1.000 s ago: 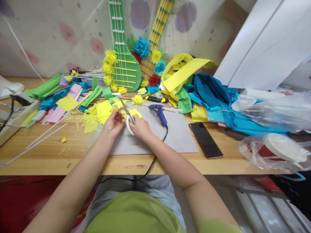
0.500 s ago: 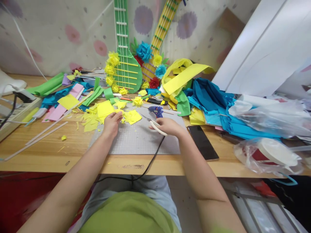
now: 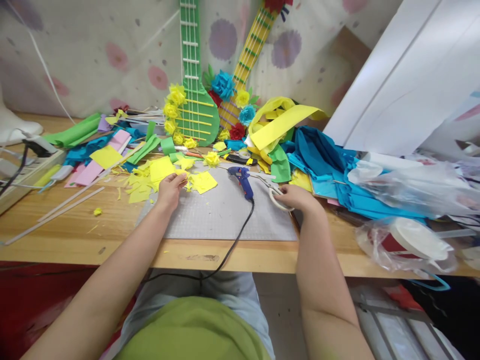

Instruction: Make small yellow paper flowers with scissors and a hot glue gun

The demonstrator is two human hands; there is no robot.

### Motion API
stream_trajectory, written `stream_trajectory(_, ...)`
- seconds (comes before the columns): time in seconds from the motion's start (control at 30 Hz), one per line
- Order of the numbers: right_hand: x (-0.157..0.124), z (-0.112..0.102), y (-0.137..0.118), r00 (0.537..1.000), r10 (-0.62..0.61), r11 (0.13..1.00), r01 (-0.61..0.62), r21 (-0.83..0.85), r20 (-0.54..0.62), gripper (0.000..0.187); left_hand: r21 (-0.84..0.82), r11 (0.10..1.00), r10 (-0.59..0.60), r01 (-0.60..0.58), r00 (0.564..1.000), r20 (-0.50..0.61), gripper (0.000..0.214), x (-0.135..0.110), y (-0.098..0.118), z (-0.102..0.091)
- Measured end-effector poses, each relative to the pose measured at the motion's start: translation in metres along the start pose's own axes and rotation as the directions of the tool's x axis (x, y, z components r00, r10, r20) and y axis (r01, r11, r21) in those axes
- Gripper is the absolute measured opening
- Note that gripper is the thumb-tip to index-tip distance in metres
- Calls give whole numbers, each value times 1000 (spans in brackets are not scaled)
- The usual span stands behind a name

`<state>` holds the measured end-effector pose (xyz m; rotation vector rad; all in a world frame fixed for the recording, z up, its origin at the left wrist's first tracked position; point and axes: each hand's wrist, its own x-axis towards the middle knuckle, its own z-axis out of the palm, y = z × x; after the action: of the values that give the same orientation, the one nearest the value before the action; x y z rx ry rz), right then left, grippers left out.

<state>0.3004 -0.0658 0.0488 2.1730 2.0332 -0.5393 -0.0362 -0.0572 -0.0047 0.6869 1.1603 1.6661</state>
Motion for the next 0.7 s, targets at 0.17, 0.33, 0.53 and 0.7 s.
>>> stream_trajectory(0.17, 38, 20, -28, 968, 109, 990, -127, -67, -227, 38, 28, 1000, 14, -15, 1000, 13, 26, 0, -1, -1)
stream_trajectory(0.33, 47, 28, -35, 923, 45, 998, -62, -33, -381, 31, 65, 998, 11, -13, 999, 45, 27, -2, -2, 1)
stream_trajectory(0.53, 7, 13, -39, 962, 79, 997, -81, 4, -260, 17, 90, 996, -7, 1, 998, 65, 30, -4, -3, 3)
stream_trajectory(0.7, -23, 9, -71, 957, -288, 930, 288, 229, -31, 18, 200, 979, 19, -47, 991, 135, 28, -4, -10, 2)
